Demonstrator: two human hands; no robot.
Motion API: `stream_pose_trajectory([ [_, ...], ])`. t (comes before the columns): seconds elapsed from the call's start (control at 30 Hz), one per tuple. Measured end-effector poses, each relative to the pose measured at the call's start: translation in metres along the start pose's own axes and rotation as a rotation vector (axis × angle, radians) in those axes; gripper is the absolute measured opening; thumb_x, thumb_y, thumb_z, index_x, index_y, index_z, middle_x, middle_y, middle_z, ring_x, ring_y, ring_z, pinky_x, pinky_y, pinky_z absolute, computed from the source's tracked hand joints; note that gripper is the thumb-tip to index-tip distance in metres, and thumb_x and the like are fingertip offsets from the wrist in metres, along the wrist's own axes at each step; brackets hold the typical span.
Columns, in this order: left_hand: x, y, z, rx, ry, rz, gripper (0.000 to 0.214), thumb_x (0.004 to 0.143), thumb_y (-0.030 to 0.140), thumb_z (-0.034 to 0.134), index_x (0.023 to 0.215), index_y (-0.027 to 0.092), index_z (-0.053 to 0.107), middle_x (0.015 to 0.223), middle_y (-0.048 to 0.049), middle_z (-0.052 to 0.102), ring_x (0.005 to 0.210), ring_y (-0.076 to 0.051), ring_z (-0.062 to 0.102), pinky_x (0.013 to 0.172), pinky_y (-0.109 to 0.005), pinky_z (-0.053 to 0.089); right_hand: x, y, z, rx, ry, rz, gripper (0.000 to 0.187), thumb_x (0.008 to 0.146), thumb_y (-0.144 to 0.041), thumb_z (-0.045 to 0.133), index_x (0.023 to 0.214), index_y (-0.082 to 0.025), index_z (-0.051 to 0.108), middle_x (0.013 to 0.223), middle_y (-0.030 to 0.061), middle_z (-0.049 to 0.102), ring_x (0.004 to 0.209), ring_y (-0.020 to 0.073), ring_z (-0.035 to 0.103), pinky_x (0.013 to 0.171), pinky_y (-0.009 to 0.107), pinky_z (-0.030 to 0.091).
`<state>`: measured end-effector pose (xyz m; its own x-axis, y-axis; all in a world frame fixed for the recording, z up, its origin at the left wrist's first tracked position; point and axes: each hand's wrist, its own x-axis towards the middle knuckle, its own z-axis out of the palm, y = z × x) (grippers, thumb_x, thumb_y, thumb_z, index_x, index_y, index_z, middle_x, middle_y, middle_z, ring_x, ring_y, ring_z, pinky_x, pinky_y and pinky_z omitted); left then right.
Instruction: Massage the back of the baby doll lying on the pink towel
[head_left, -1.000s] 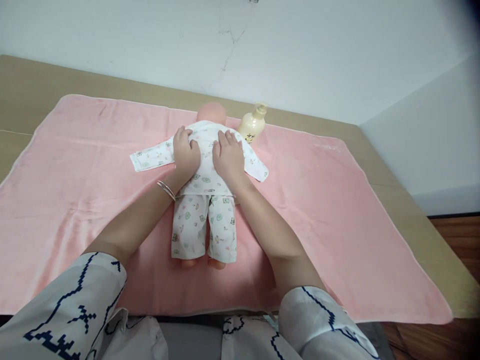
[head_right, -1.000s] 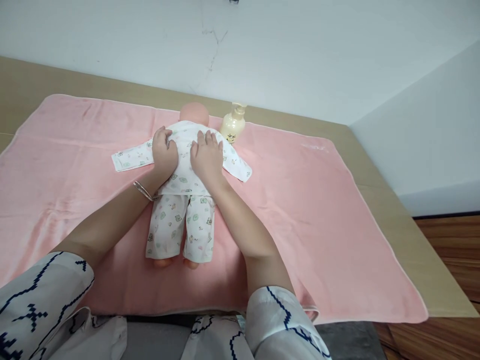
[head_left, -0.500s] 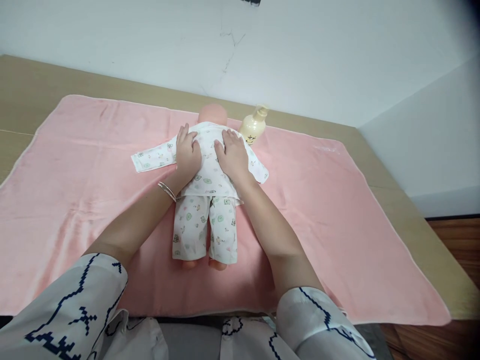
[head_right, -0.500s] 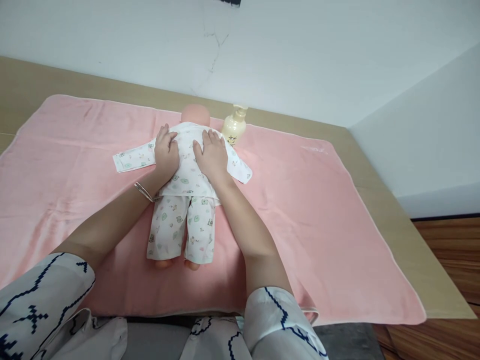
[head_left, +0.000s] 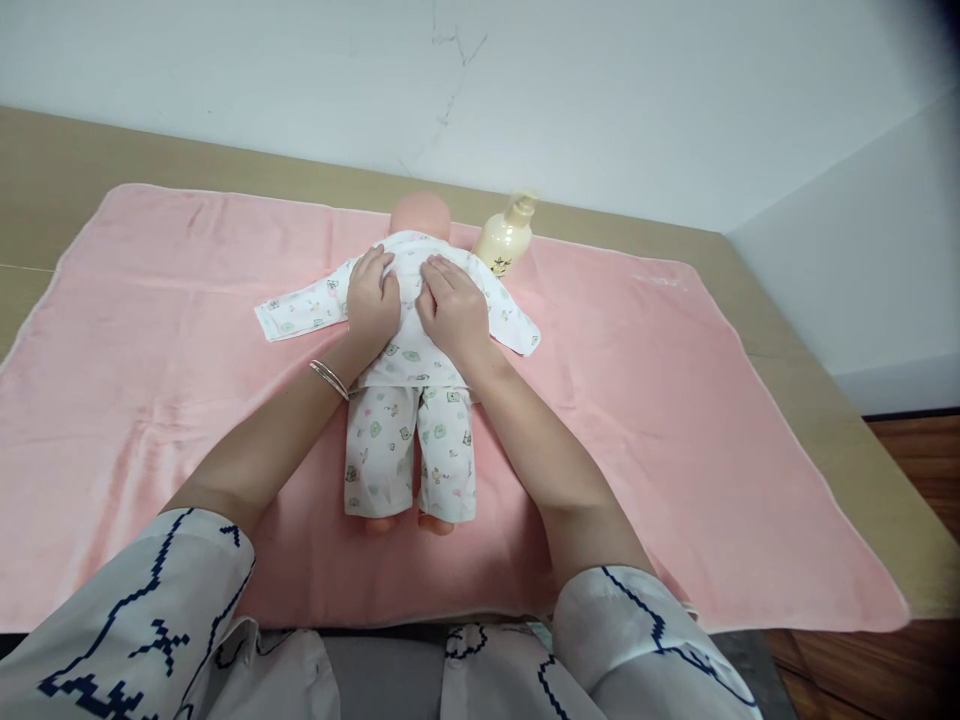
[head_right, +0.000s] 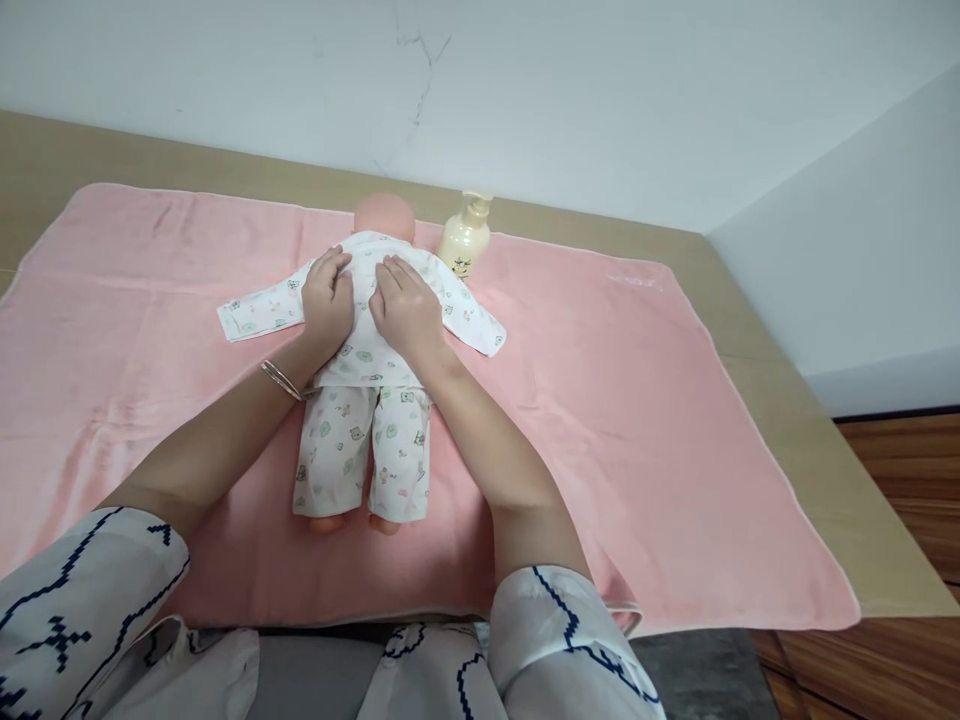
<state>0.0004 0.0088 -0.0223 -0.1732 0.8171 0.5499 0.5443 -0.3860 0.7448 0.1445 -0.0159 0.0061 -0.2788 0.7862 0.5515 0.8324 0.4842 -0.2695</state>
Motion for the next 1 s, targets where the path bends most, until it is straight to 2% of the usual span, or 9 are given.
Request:
stream_pose_trajectory([
  [0.13,0.0,0.001,0.0,0.014,-0.023,0.089,0.028,0.093,0.032,0.046,0.112,0.021,0.063,0.137,-0.0057,0.059,0.139,-0.021,0.044,0.127,-0.043,0.024,-0.001,0.001,0.002,0.07,-0.004,-0.068,0.049,0.093,-0.022,0.026,0.122,-0.017,0.065,0.131,0.0061,0.063,0.132,0.0209,0.05,0.121,0.045,0.032],
  [0.3,0.002,-0.001,0.001,0.025,-0.08,0.056,0.034,0.093,0.033,0.043,0.118,0.019,0.061,0.139,-0.0088,0.056,0.137,-0.021,0.046,0.122,-0.039,0.033,0.004,0.0,0.002,0.061,-0.035,-0.049,0.046,0.091,-0.021,0.031,0.122,-0.018,0.065,0.132,0.0036,0.062,0.13,0.0177,0.05,0.121,0.04,0.033],
  [0.4,0.007,0.0,0.001,0.052,-0.169,0.04,0.037,0.091,0.03,0.044,0.122,0.016,0.06,0.14,-0.0109,0.055,0.139,-0.023,0.044,0.125,-0.041,0.028,0.011,0.009,-0.001,0.087,-0.119,-0.086,0.044,0.094,-0.029,0.038,0.131,-0.016,0.058,0.144,0.0037,0.052,0.14,0.0175,0.039,0.123,0.039,0.028],
  [0.47,0.009,0.002,0.001,0.059,-0.232,0.032,0.038,0.09,0.028,0.044,0.123,0.017,0.06,0.142,-0.0105,0.054,0.141,-0.025,0.041,0.126,-0.045,0.023,0.015,0.019,-0.003,0.122,-0.192,-0.119,0.046,0.098,-0.039,0.04,0.138,-0.02,0.052,0.151,0.0012,0.042,0.146,0.018,0.028,0.124,0.043,0.022],
  [0.53,0.01,0.003,0.0,0.048,-0.253,0.02,0.038,0.09,0.027,0.044,0.124,0.02,0.059,0.144,-0.0082,0.052,0.143,-0.025,0.038,0.126,-0.049,0.021,0.017,0.026,-0.005,0.147,-0.224,-0.094,0.048,0.101,-0.046,0.036,0.142,-0.023,0.047,0.155,-0.0004,0.036,0.148,0.0179,0.023,0.124,0.045,0.021],
  [0.63,0.008,0.003,0.0,0.01,-0.221,0.007,0.037,0.089,0.027,0.047,0.124,0.024,0.06,0.144,-0.0051,0.052,0.144,-0.024,0.036,0.127,-0.048,0.019,0.015,0.023,-0.006,0.101,-0.203,0.017,0.05,0.103,-0.044,0.03,0.145,-0.02,0.042,0.156,0.0045,0.033,0.147,0.0213,0.026,0.123,0.047,0.022],
  [0.8,0.006,0.002,0.001,0.006,-0.213,-0.004,0.035,0.09,0.028,0.049,0.123,0.024,0.06,0.145,-0.0061,0.052,0.144,-0.025,0.035,0.127,-0.048,0.017,0.009,-0.005,-0.004,-0.036,-0.169,0.166,0.052,0.101,-0.032,0.029,0.145,-0.008,0.043,0.153,0.0166,0.036,0.145,0.0315,0.029,0.121,0.052,0.023],
  [0.9,0.005,0.001,0.002,-0.002,-0.18,-0.022,0.035,0.089,0.035,0.055,0.122,0.027,0.061,0.147,-0.0039,0.05,0.147,-0.027,0.029,0.128,-0.051,0.008,0.011,-0.006,-0.004,-0.019,-0.171,0.148,0.05,0.098,-0.029,0.034,0.143,-0.01,0.045,0.153,0.015,0.037,0.144,0.03,0.031,0.121,0.05,0.024],
  [1.0,0.005,0.001,0.001,0.015,-0.194,-0.017,0.039,0.089,0.043,0.057,0.124,0.027,0.06,0.149,-0.0049,0.047,0.149,-0.029,0.026,0.127,-0.054,0.004,0.015,0.009,-0.007,0.038,-0.201,0.117,0.049,0.098,-0.032,0.041,0.143,-0.014,0.046,0.154,0.012,0.036,0.145,0.0273,0.03,0.122,0.049,0.023],
])
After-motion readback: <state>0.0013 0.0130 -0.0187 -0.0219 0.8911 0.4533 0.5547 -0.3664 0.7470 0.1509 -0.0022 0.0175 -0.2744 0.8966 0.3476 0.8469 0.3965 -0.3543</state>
